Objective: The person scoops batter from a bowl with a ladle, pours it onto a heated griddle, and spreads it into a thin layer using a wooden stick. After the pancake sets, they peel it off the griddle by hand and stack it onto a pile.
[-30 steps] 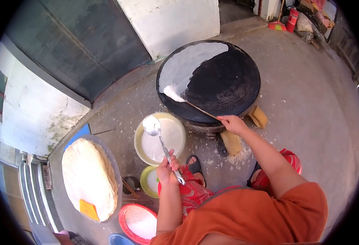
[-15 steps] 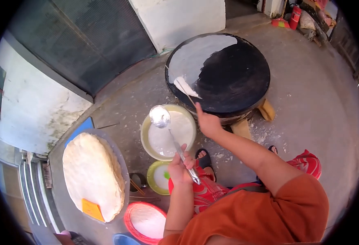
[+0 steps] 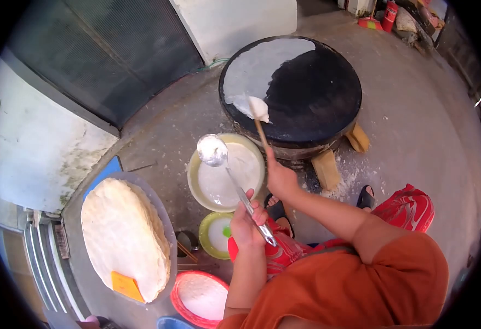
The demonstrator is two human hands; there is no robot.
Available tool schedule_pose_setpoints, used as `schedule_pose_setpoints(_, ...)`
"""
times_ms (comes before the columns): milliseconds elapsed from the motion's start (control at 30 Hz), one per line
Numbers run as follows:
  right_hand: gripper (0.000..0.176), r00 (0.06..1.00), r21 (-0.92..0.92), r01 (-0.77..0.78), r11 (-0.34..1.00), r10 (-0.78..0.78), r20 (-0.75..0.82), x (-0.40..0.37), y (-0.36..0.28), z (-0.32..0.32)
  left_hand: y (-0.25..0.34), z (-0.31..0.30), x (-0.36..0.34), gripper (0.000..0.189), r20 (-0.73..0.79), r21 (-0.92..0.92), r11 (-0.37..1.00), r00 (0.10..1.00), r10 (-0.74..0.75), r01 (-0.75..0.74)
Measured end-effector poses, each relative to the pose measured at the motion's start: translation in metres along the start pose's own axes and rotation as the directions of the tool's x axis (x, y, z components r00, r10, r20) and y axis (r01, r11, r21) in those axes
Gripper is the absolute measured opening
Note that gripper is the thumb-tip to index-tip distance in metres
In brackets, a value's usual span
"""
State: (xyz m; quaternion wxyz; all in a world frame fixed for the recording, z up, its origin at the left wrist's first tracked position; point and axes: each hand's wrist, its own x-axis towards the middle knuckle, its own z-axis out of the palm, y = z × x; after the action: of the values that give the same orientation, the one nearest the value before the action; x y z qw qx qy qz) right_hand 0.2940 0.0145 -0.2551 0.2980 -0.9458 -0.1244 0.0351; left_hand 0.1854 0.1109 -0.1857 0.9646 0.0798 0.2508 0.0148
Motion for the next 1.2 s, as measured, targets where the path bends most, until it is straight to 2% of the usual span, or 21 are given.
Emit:
schedule_pose_setpoints(33, 0.066, 1.000, 0.005, -0.005, 1.000, 0.005, -0.004, 0.014, -0.004, 0.015, 0.000, 0.002, 0.000, 0.033, -0.015, 0.031, 0.999, 1.000, 0.025, -0.025)
schedule_pose_setpoints(100, 0.067, 0.998, -0.230, 0.029, 0.973, -0.015, 0.062, 0.054, -0.006, 0.043, -0.001, 0.005, -0.002, 0.033, -0.018, 0.028, 0.999, 1.000, 0.024, -0.024)
schedule_pose_setpoints(233, 0.067, 0.996, -0.160, -0.087, 0.983, 0.090, 0.007, 0.044, 0.012, 0.023, 0.001, 0.000, -0.004, 0.032, 0.000, 0.006, 1.000, 1.000, 0.006, -0.006)
schedule_pose_setpoints(300, 0.070, 0.975, 0.030, -0.211, 0.977, 0.208, 0.080, -0.001, 0.007, -0.010, 0.002, -0.001, -0.002, 0.032, 0.016, 0.017, 1.000, 1.000, 0.006, -0.006)
schedule_pose_setpoints(367, 0.069, 0.972, 0.037, -0.217, 0.975, 0.212, 0.103, -0.018, 0.001, -0.013, 0.003, -0.001, -0.002, 0.032, 0.014, 0.030, 0.999, 1.000, 0.013, -0.014)
schedule_pose_setpoints(433, 0.068, 1.000, 0.069, 0.001, 0.998, -0.001, -0.001, -0.009, 0.003, 0.020, 0.003, 0.001, -0.002, 0.032, -0.002, 0.071, 0.997, 0.999, 0.040, -0.039)
schedule_pose_setpoints(467, 0.067, 0.998, -0.079, 0.002, 0.997, 0.003, 0.068, 0.008, 0.007, 0.037, 0.003, 0.000, -0.001, 0.032, -0.004, 0.079, 0.996, 0.999, 0.040, -0.040)
schedule_pose_setpoints(500, 0.067, 0.998, -0.072, 0.000, 0.997, 0.005, 0.066, 0.017, 0.010, 0.033, 0.003, -0.001, -0.001, 0.032, 0.003, 0.058, 0.998, 0.999, 0.036, -0.036)
schedule_pose_setpoints(567, 0.067, 0.992, -0.085, -0.128, 0.988, 0.127, -0.015, 0.025, 0.020, 0.026, 0.004, -0.003, -0.003, 0.032, 0.008, 0.047, 0.999, 1.000, 0.025, -0.026)
schedule_pose_setpoints(633, 0.068, 0.989, -0.052, -0.134, 0.990, 0.130, -0.076, -0.001, 0.026, 0.006, 0.004, -0.002, -0.003, 0.031, 0.002, 0.017, 1.000, 1.000, -0.003, 0.003)
schedule_pose_setpoints(700, 0.067, 0.973, 0.003, -0.223, 0.975, 0.222, 0.065, -0.032, 0.017, -0.019, 0.004, -0.001, -0.001, 0.031, 0.022, 0.004, 1.000, 1.000, -0.011, 0.011)
schedule_pose_setpoints(767, 0.069, 0.978, 0.015, -0.208, 0.978, 0.208, 0.008, -0.032, 0.022, 0.007, 0.003, 0.001, -0.002, 0.031, 0.026, -0.002, 1.000, 1.000, -0.015, 0.015)
schedule_pose_setpoints(833, 0.068, 0.994, -0.110, 0.054, 0.992, -0.065, -0.093, -0.016, 0.030, 0.035, 0.000, 0.006, -0.004, 0.032, 0.016, 0.014, 1.000, 1.000, 0.014, -0.014)
schedule_pose_setpoints(867, 0.066, 0.999, -0.189, 0.006, 0.982, -0.016, -0.048, -0.006, 0.031, 0.034, -0.002, 0.007, -0.003, 0.032, 0.015, 0.023, 1.000, 1.000, 0.014, -0.014)
schedule_pose_setpoints(900, 0.066, 0.999, -0.179, 0.001, 0.984, -0.010, -0.051, -0.004, 0.033, 0.023, -0.002, 0.006, -0.003, 0.032, 0.009, 0.025, 1.000, 1.000, 0.015, -0.016)
schedule_pose_setpoints(967, 0.065, 0.986, -0.125, -0.168, 0.978, 0.167, -0.016, -0.014, 0.047, -0.006, -0.001, 0.001, -0.002, 0.032, 0.005, 0.027, 1.000, 1.000, 0.010, -0.010)
schedule_pose_setpoints(1000, 0.067, 0.984, -0.117, -0.177, 0.977, 0.180, 0.010, -0.025, 0.056, -0.016, 0.000, -0.002, 0.000, 0.032, 0.029, 0.031, 1.000, 1.000, 0.002, -0.003)
schedule_pose_setpoints(1100, 0.070, 0.981, -0.106, -0.191, 0.976, 0.188, -0.035, -0.049, 0.053, -0.019, -0.001, 0.000, 0.003, 0.033, 0.050, 0.051, 0.999, 0.999, 0.009, -0.012)
schedule_pose_setpoints(1133, 0.069, 0.992, -0.091, -0.121, 0.988, 0.117, -0.054, -0.048, 0.054, -0.007, -0.002, 0.001, 0.003, 0.033, 0.041, 0.066, 0.997, 0.999, 0.034, -0.037)
schedule_pose_setpoints(1167, 0.069, 0.991, -0.087, -0.127, 0.988, 0.123, -0.051, -0.045, 0.051, -0.003, -0.003, 0.002, 0.002, 0.033, 0.036, 0.072, 0.997, 0.999, 0.032, -0.034)
schedule_pose_setpoints(1200, 0.068, 0.998, -0.181, -0.062, 0.981, 0.067, 0.021, -0.039, 0.048, -0.002, -0.004, 0.004, 0.002, 0.033, 0.021, 0.069, 0.997, 0.999, 0.031, -0.033)
